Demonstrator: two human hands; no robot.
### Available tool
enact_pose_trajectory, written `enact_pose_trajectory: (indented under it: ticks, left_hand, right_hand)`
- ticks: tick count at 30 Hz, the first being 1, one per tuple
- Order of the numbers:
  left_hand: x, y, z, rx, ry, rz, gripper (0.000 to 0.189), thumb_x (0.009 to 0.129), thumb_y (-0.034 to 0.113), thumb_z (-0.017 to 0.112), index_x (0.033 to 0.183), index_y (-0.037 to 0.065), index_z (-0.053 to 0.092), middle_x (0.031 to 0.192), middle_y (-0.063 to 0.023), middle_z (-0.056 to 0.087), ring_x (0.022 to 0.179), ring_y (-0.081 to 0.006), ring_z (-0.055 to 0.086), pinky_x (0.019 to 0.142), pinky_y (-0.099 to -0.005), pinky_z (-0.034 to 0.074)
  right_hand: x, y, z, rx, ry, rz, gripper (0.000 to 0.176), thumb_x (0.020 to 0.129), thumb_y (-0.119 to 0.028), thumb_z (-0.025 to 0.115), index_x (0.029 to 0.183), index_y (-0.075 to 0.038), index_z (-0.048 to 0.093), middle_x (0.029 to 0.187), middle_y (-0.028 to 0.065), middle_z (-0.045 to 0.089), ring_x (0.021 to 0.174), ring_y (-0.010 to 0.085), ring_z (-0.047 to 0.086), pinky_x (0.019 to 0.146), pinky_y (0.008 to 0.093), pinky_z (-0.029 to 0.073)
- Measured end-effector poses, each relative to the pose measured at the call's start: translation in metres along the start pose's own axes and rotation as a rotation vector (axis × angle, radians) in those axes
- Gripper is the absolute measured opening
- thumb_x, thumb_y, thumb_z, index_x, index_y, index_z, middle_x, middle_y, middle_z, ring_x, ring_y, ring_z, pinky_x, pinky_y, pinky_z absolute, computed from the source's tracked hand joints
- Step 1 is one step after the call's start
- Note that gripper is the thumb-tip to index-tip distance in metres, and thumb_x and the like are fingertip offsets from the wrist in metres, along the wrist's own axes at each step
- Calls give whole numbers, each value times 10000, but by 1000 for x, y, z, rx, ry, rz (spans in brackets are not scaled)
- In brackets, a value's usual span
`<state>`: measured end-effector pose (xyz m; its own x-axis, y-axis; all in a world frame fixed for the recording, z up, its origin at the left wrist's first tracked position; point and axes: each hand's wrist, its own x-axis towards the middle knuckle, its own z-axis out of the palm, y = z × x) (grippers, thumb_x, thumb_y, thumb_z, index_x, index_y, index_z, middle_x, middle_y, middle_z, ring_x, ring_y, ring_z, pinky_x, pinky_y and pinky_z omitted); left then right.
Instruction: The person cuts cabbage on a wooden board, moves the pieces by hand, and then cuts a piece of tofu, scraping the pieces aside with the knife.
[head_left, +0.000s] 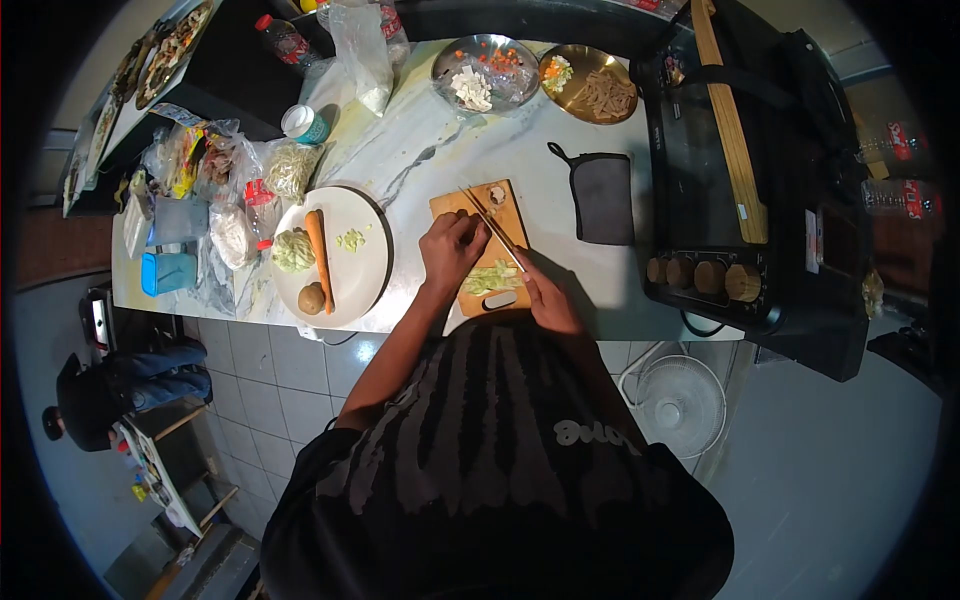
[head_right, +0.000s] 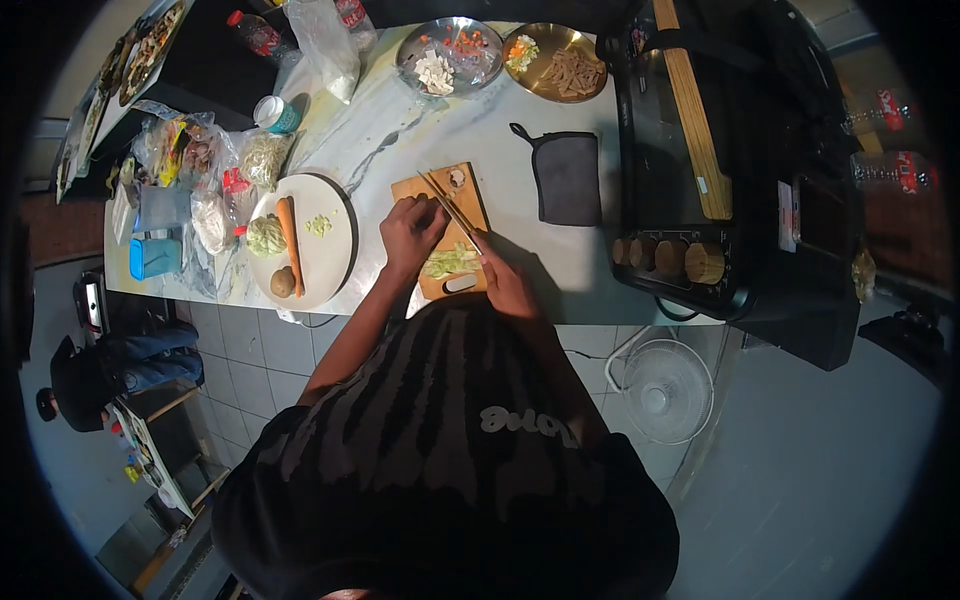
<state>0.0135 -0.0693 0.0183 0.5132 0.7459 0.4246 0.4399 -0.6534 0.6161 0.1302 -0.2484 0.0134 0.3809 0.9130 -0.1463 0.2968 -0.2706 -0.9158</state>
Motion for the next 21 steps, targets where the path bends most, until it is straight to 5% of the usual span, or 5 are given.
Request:
enact_pose_trajectory:
  ticks: [13,15,18,19,21]
  left_hand:
    - [4,4,0,11,-90,-51,82,812,161,754,810,84,725,700,-44,596,666,-232,615,589,-368,498]
    - [3,4,1,12,-85,-34,86,809,161,755,809,82,722,700,-44,596,670,-234,614,593,-369,498]
    - [2,6,1,24,-72,-22,95,809,163,757,808,78,714,700,-45,596,679,-238,613,595,-371,497]
    - [4,6,0,38,-67,-20,100,811,164,757,807,77,709,701,-46,597,683,-240,612,594,-373,495]
    - [4,7,1,34,-64,-22,104,811,166,759,807,77,705,699,-47,596,683,-242,611,593,-374,494]
  right_hand:
    - [-3,-11,3,-128,90,-1,426,1072,-255,415,1494,-259,475,1195,239,638,997,524,599,830,551,516]
    - [2,-21,-7,-137,-65,219,425,1088,-298,390,1503,-248,467,1321,179,618,1106,482,586,888,500,528]
    - [10,-45,-14,-202,-136,367,424,1087,-291,395,1503,-270,470,1290,186,627,1089,484,588,873,502,530]
    - [7,-35,-11,-200,-135,364,424,1087,-291,395,1503,-270,470,1290,186,627,1089,484,588,873,502,530]
    - [-4,-2,0,-218,51,55,424,1073,-275,434,1493,-262,488,1041,231,673,846,470,640,696,485,524]
